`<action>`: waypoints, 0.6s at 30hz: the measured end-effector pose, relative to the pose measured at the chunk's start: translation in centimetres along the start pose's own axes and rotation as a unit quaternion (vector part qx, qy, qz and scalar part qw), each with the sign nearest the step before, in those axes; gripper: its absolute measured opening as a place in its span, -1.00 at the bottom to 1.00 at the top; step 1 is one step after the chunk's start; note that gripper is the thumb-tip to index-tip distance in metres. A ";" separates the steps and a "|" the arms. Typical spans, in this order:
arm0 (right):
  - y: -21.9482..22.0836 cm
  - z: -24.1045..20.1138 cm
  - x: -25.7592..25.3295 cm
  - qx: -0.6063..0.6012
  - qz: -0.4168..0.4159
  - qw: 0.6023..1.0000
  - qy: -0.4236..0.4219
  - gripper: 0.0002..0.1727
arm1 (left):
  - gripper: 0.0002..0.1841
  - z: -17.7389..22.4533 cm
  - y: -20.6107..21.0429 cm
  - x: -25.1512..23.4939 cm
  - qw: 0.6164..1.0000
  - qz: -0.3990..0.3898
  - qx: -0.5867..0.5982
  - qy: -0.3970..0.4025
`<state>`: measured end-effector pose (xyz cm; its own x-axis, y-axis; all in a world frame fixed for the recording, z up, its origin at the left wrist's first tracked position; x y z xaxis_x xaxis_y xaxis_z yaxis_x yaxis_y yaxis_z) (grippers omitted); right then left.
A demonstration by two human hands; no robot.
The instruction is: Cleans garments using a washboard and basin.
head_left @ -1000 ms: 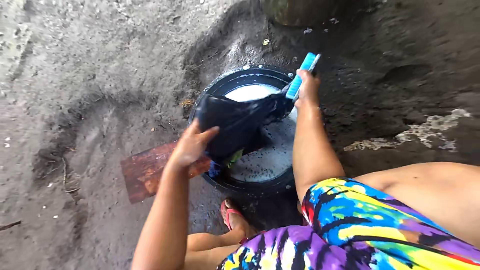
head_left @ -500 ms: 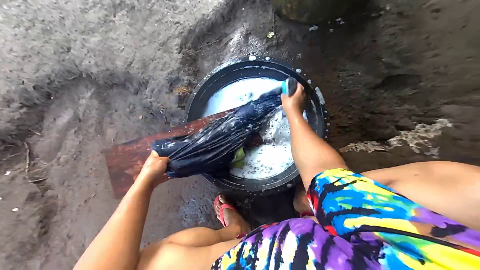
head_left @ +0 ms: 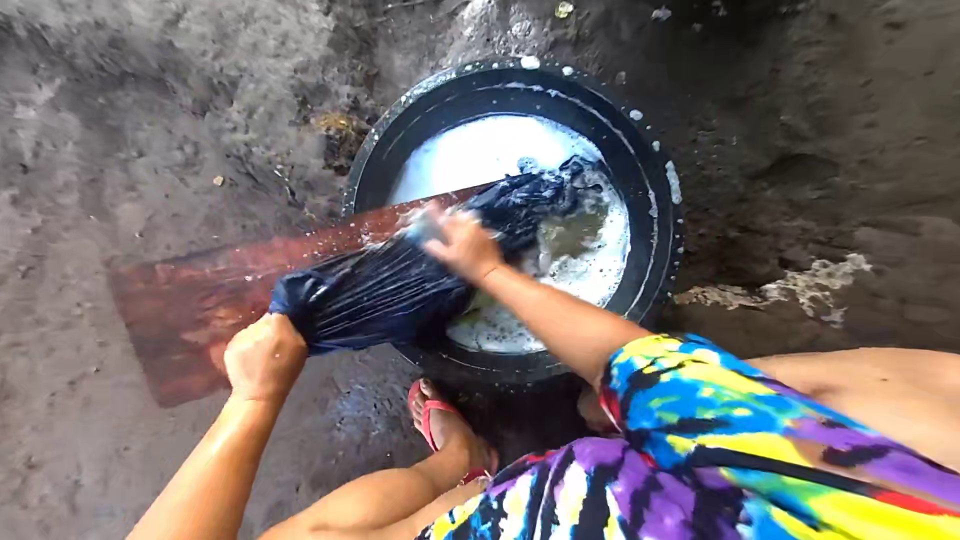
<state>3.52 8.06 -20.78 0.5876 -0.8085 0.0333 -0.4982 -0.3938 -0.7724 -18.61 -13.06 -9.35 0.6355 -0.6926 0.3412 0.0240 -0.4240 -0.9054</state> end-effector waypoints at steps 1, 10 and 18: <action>-1.5 3.9 -1.3 0.020 -0.005 0.996 0.090 -0.23 | -0.74 0.0 0.1 -0.1 1.000 0.007 0.003 0.001; 2.5 -10.1 1.9 -0.044 -0.097 0.994 -0.021 -0.16 | -0.72 0.0 0.2 -0.8 0.999 -0.005 0.040 -0.022; -4.0 6.8 -3.1 0.015 0.037 0.964 0.263 -0.09 | -0.76 -0.2 0.5 -0.7 0.997 0.063 0.042 0.033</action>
<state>8.07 15.10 -22.13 0.1423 -0.9470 0.2881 -0.5031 -0.3198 -0.8029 -19.21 -12.93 -9.97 0.5858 -0.7748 0.2377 0.0135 -0.2840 -0.9587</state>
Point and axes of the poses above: each hand's wrist, its own x-axis away from the middle knuckle, its own y-axis out of the palm, z = x × y, the point moved 2 cm from there along -x, towards the middle knuckle, and after that the axes turned 1 degree about z, right-handed, at the moved point
